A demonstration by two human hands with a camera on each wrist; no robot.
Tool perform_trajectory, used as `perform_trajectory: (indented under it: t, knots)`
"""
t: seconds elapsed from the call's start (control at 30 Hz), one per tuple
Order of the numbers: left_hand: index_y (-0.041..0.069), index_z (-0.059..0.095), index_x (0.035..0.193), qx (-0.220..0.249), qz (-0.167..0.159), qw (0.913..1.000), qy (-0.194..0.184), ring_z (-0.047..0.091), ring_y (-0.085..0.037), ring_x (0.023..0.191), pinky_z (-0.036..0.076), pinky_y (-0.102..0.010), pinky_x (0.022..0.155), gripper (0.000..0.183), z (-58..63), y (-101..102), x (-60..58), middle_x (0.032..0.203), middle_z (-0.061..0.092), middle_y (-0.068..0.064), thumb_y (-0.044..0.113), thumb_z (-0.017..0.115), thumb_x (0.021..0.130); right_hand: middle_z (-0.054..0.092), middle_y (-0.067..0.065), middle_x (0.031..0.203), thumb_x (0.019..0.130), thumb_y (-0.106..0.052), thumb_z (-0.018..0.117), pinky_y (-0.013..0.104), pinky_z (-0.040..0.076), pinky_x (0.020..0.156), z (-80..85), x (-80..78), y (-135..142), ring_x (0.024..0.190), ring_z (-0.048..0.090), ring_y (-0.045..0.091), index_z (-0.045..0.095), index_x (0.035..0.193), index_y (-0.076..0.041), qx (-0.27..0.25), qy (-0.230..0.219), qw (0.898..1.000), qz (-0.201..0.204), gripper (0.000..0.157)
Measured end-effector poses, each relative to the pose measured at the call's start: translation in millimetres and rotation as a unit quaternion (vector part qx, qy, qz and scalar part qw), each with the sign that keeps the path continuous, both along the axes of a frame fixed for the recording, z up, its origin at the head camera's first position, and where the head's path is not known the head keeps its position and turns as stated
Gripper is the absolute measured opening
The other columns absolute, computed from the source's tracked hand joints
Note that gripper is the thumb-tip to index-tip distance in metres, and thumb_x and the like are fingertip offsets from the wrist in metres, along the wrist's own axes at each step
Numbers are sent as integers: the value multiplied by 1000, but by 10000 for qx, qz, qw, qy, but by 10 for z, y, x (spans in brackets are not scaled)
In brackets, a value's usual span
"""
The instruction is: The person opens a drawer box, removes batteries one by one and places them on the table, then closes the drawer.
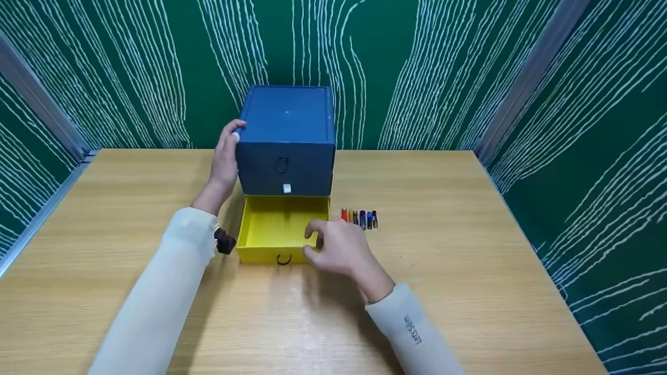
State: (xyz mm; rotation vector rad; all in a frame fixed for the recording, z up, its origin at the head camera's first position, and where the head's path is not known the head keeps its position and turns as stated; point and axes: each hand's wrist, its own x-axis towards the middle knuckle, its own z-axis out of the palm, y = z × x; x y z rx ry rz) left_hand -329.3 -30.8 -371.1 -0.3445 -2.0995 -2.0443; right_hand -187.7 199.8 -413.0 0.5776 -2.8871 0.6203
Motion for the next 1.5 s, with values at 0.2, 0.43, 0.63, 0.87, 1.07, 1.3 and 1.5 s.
perform_trajectory:
  t: [0.2, 0.43, 0.63, 0.87, 1.07, 1.3, 1.5]
  knots:
    - [30, 41, 123, 41, 34, 9999, 149, 31, -11, 121, 23, -39, 103, 32, -34, -8, -31, 138, 30, 11, 34, 29, 93, 57, -14, 64, 71, -36, 61, 20, 36, 44, -31, 12, -45, 49, 44, 1, 61, 82, -31, 71, 349, 9991, 211, 12]
    - [25, 39, 126, 50, -9, 10000, -51, 30, -14, 122, 22, -40, 104, 34, 92, -9, 111, 139, 29, 8, 30, 28, 93, 58, -14, 65, 72, -36, 60, 18, 36, 43, -58, 57, -105, 50, 45, -1, 62, 86, -24, 23, 387, 9978, 537, 18]
    - [19, 38, 126, 37, -23, 10000, -9, 30, -17, 123, 21, -40, 104, 35, 176, 2, 202, 140, 29, 3, 26, 27, 94, 60, -14, 64, 72, -35, 61, 16, 38, 47, -86, 87, -150, 52, 48, -2, 62, 84, -27, 20, 391, 9970, 667, 14]
    - [18, 39, 126, 94, -50, 9999, 0, 30, -16, 122, 21, -40, 105, 35, 176, 0, 197, 140, 29, 3, 24, 27, 94, 61, -12, 66, 73, -34, 61, 17, 40, 50, -122, 110, -204, 57, 55, 5, 64, 87, -22, 61, 284, 9967, 752, 18]
    - [20, 38, 126, 81, -59, 9999, -72, 30, -16, 122, 23, -41, 104, 35, 173, 1, 204, 140, 28, 3, 26, 27, 94, 60, -12, 67, 73, -34, 61, 17, 38, 47, -150, 156, -253, 54, 48, 1, 63, 86, -23, 201, 294, 9963, 787, 17]
    - [21, 39, 126, 64, -35, 9999, -100, 31, -15, 121, 24, -40, 104, 35, 181, 16, 210, 139, 29, 5, 26, 27, 94, 61, -13, 69, 74, -34, 60, 15, 39, 49, -207, 193, -324, 54, 48, 0, 64, 86, -23, 321, 291, 9961, 763, 17]
    - [19, 39, 125, 160, -72, 9998, -25, 31, -15, 121, 23, -38, 104, 34, 180, 9, 204, 139, 30, 4, 25, 27, 94, 57, -13, 64, 76, -34, 60, 17, 37, 46, -273, 205, -394, 50, 45, 2, 63, 89, -24, 530, 93, 9970, 551, 17]
